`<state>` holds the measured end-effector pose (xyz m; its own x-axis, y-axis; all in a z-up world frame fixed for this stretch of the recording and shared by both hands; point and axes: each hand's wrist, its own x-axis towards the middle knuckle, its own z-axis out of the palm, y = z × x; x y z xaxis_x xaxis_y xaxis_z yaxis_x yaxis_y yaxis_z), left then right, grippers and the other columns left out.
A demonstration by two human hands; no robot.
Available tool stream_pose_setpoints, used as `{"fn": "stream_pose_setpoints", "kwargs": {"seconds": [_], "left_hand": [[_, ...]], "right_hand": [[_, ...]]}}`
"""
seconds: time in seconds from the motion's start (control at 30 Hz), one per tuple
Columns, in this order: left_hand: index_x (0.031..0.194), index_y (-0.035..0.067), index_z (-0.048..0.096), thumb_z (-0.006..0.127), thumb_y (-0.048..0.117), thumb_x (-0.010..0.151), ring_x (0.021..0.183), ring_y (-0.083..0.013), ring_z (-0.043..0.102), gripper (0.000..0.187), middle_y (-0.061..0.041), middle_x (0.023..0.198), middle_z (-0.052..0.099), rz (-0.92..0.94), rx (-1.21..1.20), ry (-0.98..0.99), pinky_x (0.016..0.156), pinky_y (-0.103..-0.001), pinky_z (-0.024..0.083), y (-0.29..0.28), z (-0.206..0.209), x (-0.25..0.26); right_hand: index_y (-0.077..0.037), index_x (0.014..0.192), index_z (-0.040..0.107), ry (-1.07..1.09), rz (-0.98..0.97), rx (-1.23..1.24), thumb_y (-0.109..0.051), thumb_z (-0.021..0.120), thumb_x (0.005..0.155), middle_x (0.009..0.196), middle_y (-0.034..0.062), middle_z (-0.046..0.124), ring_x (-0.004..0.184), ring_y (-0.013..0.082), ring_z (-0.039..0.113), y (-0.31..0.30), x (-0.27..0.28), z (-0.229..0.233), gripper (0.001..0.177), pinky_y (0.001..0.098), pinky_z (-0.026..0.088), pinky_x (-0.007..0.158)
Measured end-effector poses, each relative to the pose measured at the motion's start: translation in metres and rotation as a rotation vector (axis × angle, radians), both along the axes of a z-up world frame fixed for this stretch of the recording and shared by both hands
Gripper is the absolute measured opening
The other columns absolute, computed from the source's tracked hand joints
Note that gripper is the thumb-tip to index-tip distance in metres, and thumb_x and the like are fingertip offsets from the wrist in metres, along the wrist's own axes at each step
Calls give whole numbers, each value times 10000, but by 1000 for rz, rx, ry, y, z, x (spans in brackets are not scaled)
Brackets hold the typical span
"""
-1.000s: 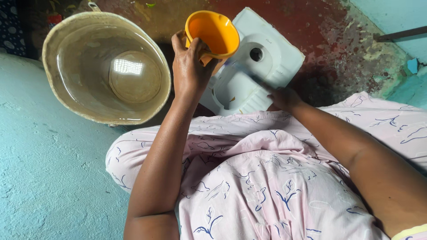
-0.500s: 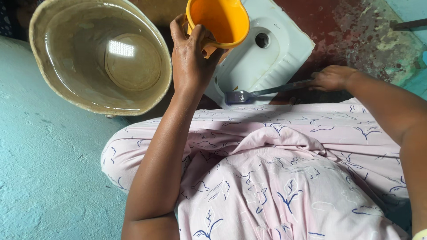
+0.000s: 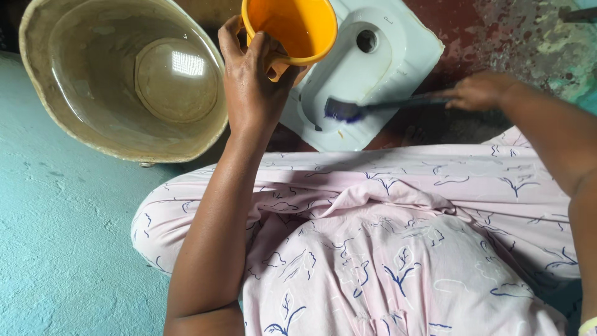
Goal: The person pours liquid detergent into a squat toilet, then uses a brush to scrub the interior surfaces. They repeatedly scoop water from a bucket with a yellow cup and pour it into the toilet to rinse the area.
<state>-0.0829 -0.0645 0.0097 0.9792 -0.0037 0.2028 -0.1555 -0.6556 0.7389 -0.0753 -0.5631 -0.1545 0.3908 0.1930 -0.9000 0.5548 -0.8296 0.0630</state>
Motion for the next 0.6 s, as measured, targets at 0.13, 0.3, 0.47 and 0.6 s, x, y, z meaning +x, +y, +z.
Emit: {"fn": "stream_pose_setpoints", "kwargs": {"seconds": [0.13,0.3,0.47,0.6], "left_hand": [[1177,54,654,956,206,823,1250,-366,626,489,-196,1461,398,-11,62,-12,972,-402,631,0,-2,2],[1148,54,652,928,172,842,1243,-343,651,429,-199,1475,391,2,29,60,951,-363,646,2,-3,2],[1131,38,647,917,126,859,1276,-357,635,393,-211,1475,391,-26,18,37,963,-365,657,4,-7,1],[1121,26,643,938,141,840,1267,-375,626,423,-220,1469,397,-42,66,1,989,-397,633,3,-10,0]], "right_hand": [[-542,1622,293,39,-115,-40,-543,417,1039,1047,169,779,1020,304,779,3,2,-8,596,457,599,989],[-535,1521,339,43,56,55,-625,397,993,1148,58,694,1079,259,708,2,-35,-26,539,432,601,992],[-688,1537,169,45,37,-71,-637,327,984,1185,56,670,1038,209,733,-72,-19,-6,577,399,606,1029],[-597,1660,91,-13,-88,-372,-589,298,1055,1127,111,713,979,211,775,-137,4,18,640,381,593,946]]}}
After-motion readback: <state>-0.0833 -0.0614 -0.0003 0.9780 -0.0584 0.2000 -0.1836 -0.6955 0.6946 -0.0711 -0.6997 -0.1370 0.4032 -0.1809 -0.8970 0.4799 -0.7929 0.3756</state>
